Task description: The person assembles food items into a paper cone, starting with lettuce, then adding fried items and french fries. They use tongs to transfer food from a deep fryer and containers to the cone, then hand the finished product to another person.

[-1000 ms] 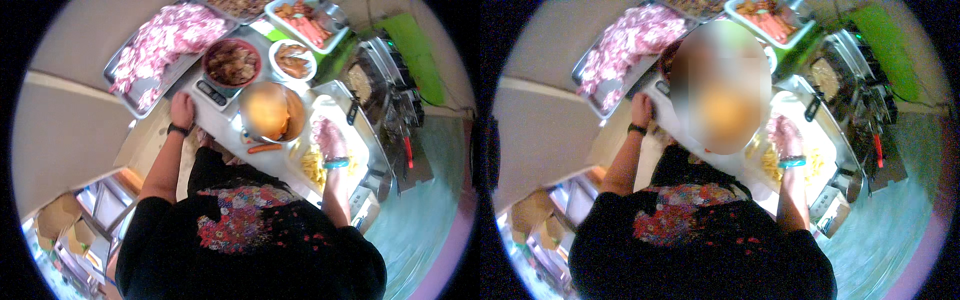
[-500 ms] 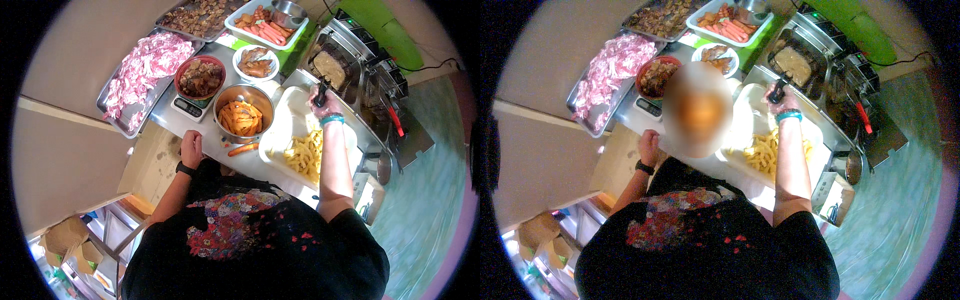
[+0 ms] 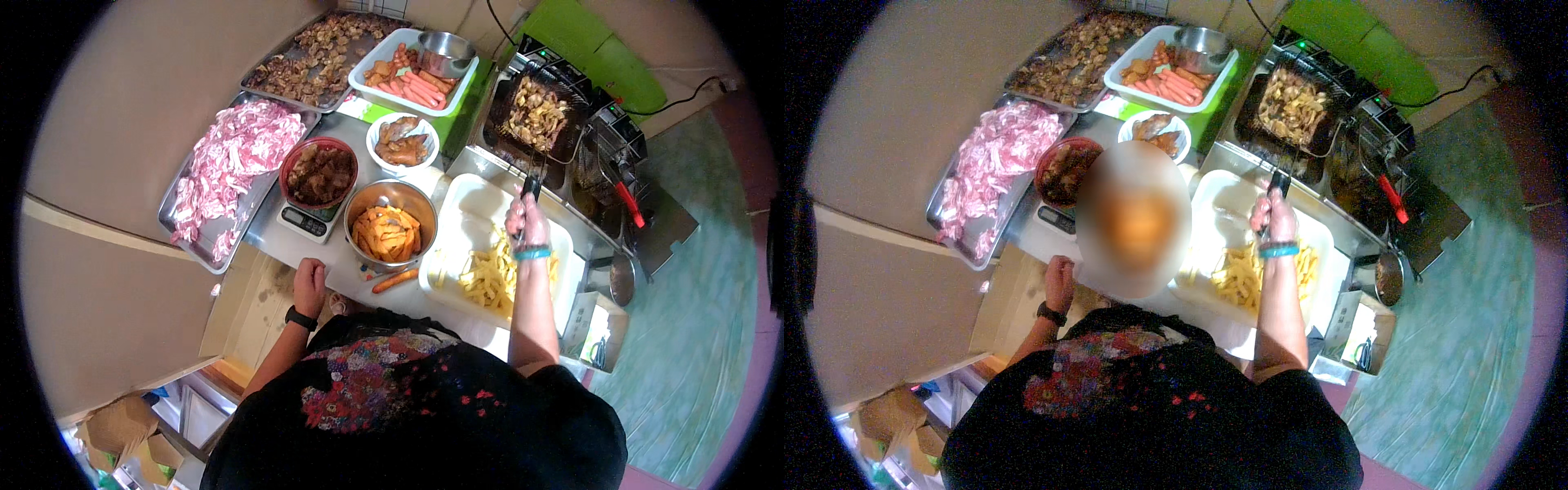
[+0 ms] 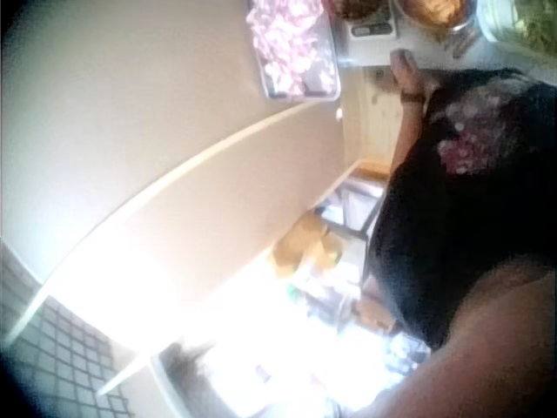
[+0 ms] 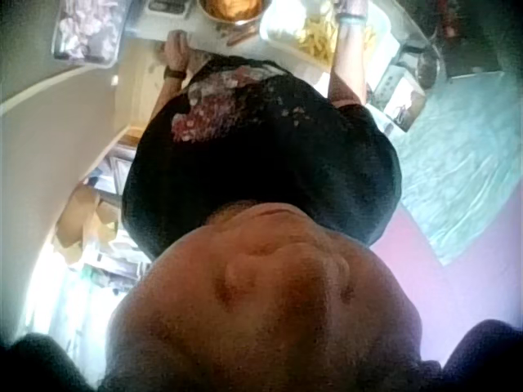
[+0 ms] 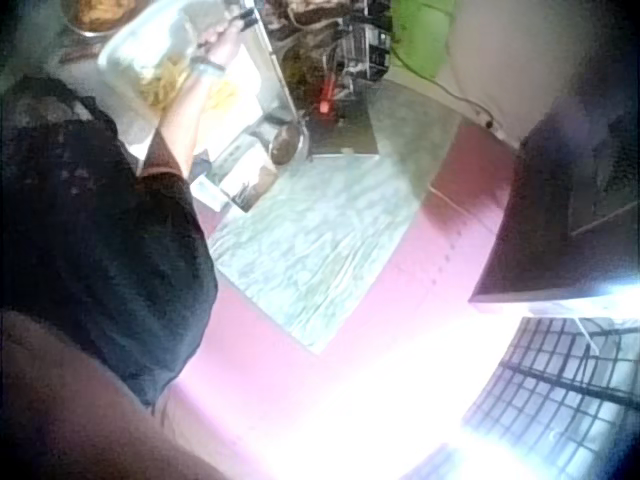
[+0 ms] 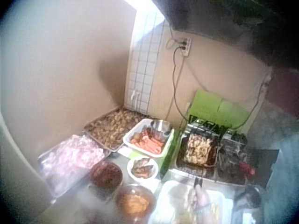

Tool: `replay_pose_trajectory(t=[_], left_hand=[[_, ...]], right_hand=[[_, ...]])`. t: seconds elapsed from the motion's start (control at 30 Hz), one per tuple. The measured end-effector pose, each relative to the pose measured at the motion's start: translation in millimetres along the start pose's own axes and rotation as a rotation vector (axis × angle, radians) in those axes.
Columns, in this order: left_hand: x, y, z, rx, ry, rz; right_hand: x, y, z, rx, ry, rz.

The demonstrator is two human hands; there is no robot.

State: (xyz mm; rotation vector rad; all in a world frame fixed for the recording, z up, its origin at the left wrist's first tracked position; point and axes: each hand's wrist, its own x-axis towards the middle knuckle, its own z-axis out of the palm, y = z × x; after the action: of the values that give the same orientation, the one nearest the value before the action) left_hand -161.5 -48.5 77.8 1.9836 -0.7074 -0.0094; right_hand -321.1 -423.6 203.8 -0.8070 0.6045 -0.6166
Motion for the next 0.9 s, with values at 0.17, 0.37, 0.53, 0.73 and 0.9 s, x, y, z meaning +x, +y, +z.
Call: replay_pose_trajectory(t=[0.17,0.37,0.53,0.73,0.9], left_hand=[[16.5,17.2,7.3,-0.092,-0.073,-0.014],[30.2,15.2,0.9,-0.077,-0.032,-0.020],[0.1,-5.9,-5.3,0.069,-0.063,-0.228],[-35.6,7.7,-55.9,0.083,0.216,-0.145],[-101.7,-2.3,-162.6,0.385,0.579,-0.374]], right_hand=[[9.2,6.5,-23.5,-0.117,0.104,0.081],[15.1,-6.6,-20.2,-0.076,-0.027,0.096],[1.5,13.8,-18.2,-0.368,0.063,0.031],[5.3,43.8,-49.4,-0.256,-0.009,0.008],[11.9,116.2,-20.3,-0.425,0.047,0.119]])
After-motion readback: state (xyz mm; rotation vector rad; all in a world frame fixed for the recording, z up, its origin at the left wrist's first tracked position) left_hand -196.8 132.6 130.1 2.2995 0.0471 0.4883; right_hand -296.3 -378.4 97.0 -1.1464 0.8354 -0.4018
